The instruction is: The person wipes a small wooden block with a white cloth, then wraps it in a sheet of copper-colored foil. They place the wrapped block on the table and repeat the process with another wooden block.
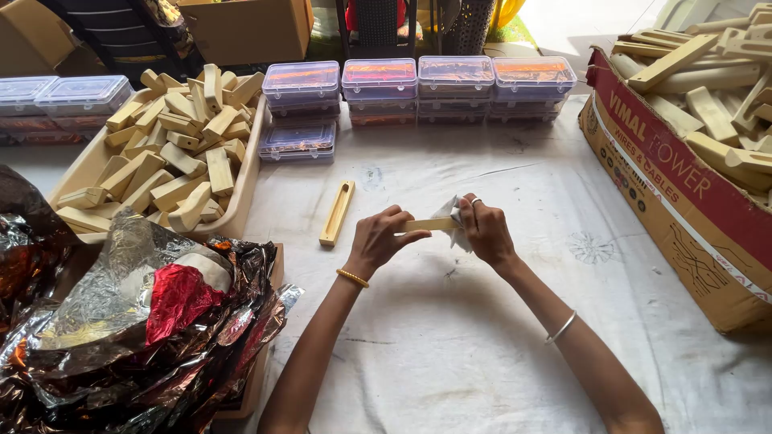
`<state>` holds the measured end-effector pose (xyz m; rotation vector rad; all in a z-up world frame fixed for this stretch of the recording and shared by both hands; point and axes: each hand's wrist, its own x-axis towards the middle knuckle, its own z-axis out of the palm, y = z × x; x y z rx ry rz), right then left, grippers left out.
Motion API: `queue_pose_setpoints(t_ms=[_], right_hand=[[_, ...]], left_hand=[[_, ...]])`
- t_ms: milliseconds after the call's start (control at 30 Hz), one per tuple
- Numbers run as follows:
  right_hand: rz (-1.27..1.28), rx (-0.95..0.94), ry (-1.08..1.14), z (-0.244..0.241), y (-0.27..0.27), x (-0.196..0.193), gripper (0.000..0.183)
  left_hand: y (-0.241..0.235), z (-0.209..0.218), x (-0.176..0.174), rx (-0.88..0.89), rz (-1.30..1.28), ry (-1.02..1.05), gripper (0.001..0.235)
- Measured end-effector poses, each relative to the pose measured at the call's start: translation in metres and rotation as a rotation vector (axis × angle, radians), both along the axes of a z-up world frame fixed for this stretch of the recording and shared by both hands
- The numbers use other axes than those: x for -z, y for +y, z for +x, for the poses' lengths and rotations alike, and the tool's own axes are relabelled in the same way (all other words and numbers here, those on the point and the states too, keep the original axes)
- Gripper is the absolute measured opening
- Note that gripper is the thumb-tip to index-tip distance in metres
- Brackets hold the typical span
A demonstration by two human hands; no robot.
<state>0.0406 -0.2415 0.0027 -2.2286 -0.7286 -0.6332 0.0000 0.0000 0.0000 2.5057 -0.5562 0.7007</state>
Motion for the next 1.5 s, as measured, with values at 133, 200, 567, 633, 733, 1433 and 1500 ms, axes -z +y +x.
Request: queue_pose_setpoints(t_ms=[133,200,567,633,733,1433,1500], right_hand=[[0.103,0.093,0.296,0.023,-0.008,0.018,0.056],[-0.003,0.178,0.418,0.023,-0.011,0.018,0.064],[0.022,-0.061,-0.480,-0.043,0.008,-0.052,0.032],[0.001,-0.073,-0.495,-0.039,0.007,-0.050,0.028],[0.080,0.011,-0.358,-0.029,0.003,-0.040,0.033],[-0.164,-0.026,0.403,0.001,0.002,0.018,0.031],[-0.426,0.123,-0.107,-0.007,0.007,0.014,0.020]], left_hand=[[-0.012,0.003,0.014,-0.052,0.223,-0.424,0.056],[-0.015,0.002,0.016,-0.036,0.089,-0.227,0.062],[-0.008,-0.002,-0.006,0.322,-0.744,1.002,0.080],[-0.012,0.005,0.003,0.327,-0.732,0.863,0.077],[-0.022,0.008,0.010,0.145,-0.496,0.357,0.071],[-0.069,-0.203,-0.165,0.899,-0.631,0.470,0.043],[-0.072,-0.238,-0.163,1.042,-0.637,0.423,0.048]])
